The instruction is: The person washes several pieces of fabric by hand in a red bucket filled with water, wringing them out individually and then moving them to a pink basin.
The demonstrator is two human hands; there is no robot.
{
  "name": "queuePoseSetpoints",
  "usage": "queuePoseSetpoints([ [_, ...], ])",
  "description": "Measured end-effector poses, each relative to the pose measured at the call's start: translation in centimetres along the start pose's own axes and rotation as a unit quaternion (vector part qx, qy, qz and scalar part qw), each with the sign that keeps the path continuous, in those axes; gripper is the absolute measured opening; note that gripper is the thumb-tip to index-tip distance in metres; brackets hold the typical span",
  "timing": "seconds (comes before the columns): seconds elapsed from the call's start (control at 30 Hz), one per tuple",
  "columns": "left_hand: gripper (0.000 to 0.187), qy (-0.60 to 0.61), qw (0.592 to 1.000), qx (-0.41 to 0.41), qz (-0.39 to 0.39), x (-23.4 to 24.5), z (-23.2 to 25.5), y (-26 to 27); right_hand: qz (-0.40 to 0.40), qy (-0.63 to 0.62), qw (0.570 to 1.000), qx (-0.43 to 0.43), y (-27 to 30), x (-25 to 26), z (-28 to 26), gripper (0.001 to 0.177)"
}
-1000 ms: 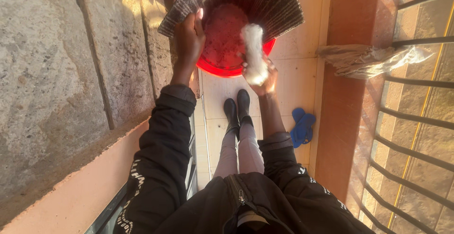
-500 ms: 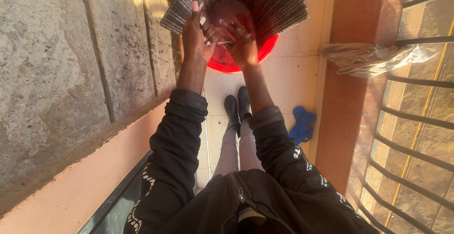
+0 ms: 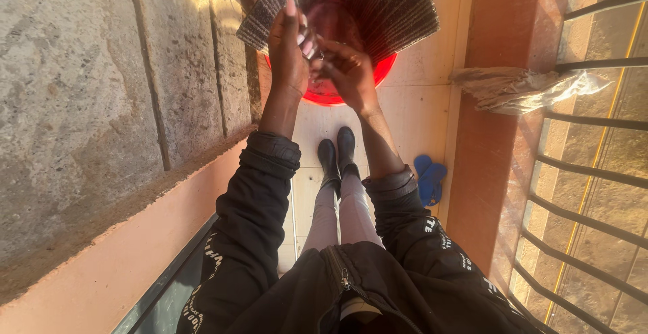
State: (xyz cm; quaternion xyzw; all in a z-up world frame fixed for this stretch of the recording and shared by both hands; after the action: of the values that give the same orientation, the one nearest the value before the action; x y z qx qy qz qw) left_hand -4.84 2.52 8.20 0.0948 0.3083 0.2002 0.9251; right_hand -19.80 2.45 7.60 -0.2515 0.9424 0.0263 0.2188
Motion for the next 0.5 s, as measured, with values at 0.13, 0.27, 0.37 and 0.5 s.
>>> queuePoseSetpoints([
  [0.13, 0.034, -0.094, 0.995, 0.026, -0.031, 0.5, -0.2, 0.1, 0.046, 0.004, 0.999, 0.019, -0.3, 1.5, -1.6, 0.016],
  [0.27, 0.028, -0.162, 0.983, 0.036, -0.075, -0.1, -0.6, 0.6, 0.035, 0.054, 0.998, 0.023, 0.0, 1.2, -4.6, 0.011],
  [0.37, 0.032, -0.270, 0.954, -0.072, -0.105, -0.9, 0.2, 1.6, 0.044, 0.099, 0.992, 0.069, 0.2, 0.6, -6.8, 0.010],
  [0.5, 0.032, -0.380, 0.923, -0.015, -0.066, -2.1, 1.4, 3.2, 0.008, 0.116, 0.986, 0.118, -0.4, 0.4, -9.2, 0.008],
])
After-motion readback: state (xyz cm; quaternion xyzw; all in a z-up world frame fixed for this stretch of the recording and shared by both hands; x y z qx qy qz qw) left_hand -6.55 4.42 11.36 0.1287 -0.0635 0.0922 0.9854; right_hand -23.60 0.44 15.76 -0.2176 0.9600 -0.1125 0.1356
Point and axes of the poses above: each hand's wrist, its own y-axis away from the middle knuckle, its own x-axis out of the back of the hand, z = x × y, the point moved 2 cm from there along -y, towards the middle knuckle, and after that the axes turned 9 degrees about x, right-handed, at the moved point
